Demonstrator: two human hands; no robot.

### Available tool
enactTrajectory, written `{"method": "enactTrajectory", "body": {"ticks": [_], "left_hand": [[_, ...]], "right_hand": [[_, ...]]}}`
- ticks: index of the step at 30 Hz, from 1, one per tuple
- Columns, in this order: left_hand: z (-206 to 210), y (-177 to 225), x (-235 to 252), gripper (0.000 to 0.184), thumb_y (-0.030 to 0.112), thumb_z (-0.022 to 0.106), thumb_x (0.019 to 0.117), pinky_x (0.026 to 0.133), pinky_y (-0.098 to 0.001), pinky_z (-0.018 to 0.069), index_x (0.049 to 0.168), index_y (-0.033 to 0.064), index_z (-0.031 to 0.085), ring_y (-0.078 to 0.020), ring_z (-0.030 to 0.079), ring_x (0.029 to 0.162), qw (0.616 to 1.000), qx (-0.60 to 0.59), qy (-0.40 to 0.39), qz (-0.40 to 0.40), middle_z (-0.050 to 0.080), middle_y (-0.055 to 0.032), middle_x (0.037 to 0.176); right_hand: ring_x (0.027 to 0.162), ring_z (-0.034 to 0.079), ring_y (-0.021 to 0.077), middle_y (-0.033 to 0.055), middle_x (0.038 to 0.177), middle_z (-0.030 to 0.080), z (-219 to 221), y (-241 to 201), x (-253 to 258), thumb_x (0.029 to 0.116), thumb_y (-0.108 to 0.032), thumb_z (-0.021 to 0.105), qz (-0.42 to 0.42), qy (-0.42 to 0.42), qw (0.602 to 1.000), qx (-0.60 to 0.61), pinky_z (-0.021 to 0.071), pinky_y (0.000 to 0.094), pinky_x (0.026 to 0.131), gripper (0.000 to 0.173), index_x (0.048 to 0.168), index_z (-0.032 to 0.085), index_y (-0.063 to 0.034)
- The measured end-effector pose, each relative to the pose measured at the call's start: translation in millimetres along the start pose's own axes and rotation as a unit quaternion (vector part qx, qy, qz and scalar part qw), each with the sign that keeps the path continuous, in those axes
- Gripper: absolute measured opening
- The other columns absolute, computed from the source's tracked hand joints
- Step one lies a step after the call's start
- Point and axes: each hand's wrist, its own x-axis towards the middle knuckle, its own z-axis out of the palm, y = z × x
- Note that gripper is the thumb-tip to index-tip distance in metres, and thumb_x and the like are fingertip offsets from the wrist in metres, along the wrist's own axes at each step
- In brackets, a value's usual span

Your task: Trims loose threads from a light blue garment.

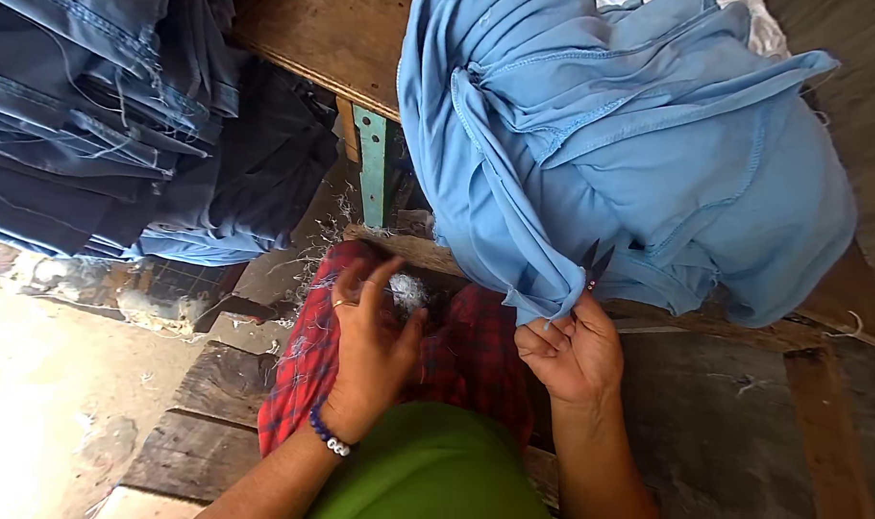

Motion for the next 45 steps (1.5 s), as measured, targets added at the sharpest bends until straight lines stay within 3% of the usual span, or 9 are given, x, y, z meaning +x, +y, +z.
{"method": "enactTrajectory", "body": {"ticks": [2,8,15,23,27,30,34,40,45], "left_hand": [[1,-6,5,0.076,0.024,0.074,0.0875,0.109,-0.0511,0.0426,0.155,0.0086,0.042,-0.0359,0.036,0.144,0.999,0.003,-0.002,-0.043,0.023,-0.0259,0.162],[14,38,9,0.035,0.026,0.074,0.0957,0.089,-0.0188,0.0502,0.125,0.0101,0.065,-0.0043,0.056,0.1,0.957,-0.085,-0.058,0.272,0.051,-0.0051,0.12],[25,46,28,0.011,0.006,0.066,0.0987,0.079,-0.0275,0.0579,0.102,-0.0028,0.072,-0.0185,0.071,0.09,0.9,-0.062,-0.069,0.425,0.073,-0.016,0.097],[11,33,13,0.02,0.034,0.056,0.1062,0.067,-0.0233,0.0608,0.109,0.0148,0.061,-0.0062,0.067,0.08,0.944,-0.226,-0.036,0.239,0.063,0.0006,0.11],[27,35,20,0.033,0.017,0.075,0.0948,0.081,-0.0311,0.0631,0.119,-0.0036,0.066,-0.0138,0.071,0.091,0.946,-0.255,-0.128,0.152,0.07,-0.0112,0.109],[34,40,22,0.012,0.006,0.069,0.0965,0.084,-0.0243,0.059,0.096,-0.005,0.074,-0.0081,0.07,0.093,0.943,-0.267,-0.087,0.181,0.074,-0.0094,0.096],[27,61,28,0.011,0.012,0.067,0.0995,0.104,-0.0329,0.0499,0.095,0.0023,0.071,-0.013,0.066,0.111,0.924,-0.297,-0.069,0.229,0.074,-0.0046,0.098],[35,62,32,0.019,0.025,0.067,0.101,0.112,-0.0353,0.0429,0.107,0.0086,0.074,-0.0149,0.054,0.129,0.945,-0.263,-0.04,0.188,0.067,-0.0049,0.124],[45,23,47,0.024,0.005,0.067,0.0953,0.094,-0.0341,0.0574,0.118,0.0014,0.062,-0.0167,0.065,0.109,0.953,-0.293,0.072,-0.001,0.064,-0.0079,0.118]], "right_hand": [[0.045,0.053,0.0042,-0.0033,0.054,0.053,-2,0,1,0.1014,-0.023,0.058,0.013,-0.001,1.0,0.026,0.046,0.0185,0.047,0.026,0.087,0.071,-0.0057],[0.045,0.049,0.0012,-0.0053,0.053,0.05,-1,7,-2,0.103,-0.02,0.055,-0.002,0.012,1.0,-0.019,0.0427,0.0152,0.047,0.026,0.087,0.071,-0.0058],[0.042,0.045,-0.0006,-0.0068,0.051,0.046,10,11,-7,0.1033,-0.019,0.056,-0.033,0.031,0.996,-0.08,0.0389,0.0134,0.044,0.026,0.083,0.069,-0.0083],[0.044,0.046,0.0003,-0.0072,0.053,0.047,5,5,-6,0.1035,-0.021,0.057,-0.04,-0.002,0.996,-0.082,0.0406,0.0149,0.046,0.025,0.085,0.068,-0.009],[0.042,0.042,-0.0013,-0.0083,0.051,0.043,6,15,-5,0.1043,-0.016,0.053,-0.083,0.011,0.977,-0.195,0.0366,0.0139,0.043,0.025,0.084,0.065,-0.0104],[0.049,0.043,-0.0052,-0.0137,0.066,0.053,1,22,-5,0.0996,-0.024,0.067,-0.234,-0.015,0.898,-0.372,0.0373,0.0119,0.047,0.006,0.101,0.067,-0.0183],[0.082,0.056,-0.009,-0.0087,0.128,0.06,-16,20,-6,0.087,-0.032,0.083,-0.386,-0.09,0.733,-0.552,0.0497,0.007,0.069,0.059,0.138,0.061,-0.0138],[0.089,0.064,-0.0046,-0.0165,0.092,0.066,30,-54,23,0.0938,0.003,0.063,-0.609,0.075,0.551,-0.566,0.0553,0.0196,0.083,0.018,0.099,0.063,-0.0141],[0.095,0.06,0.0141,0.0174,0.105,0.062,66,-167,80,0.1071,-0.021,0.05,-0.488,0.191,0.392,-0.756,0.051,0.0308,0.088,0.038,0.122,0.056,0.0133]]}}
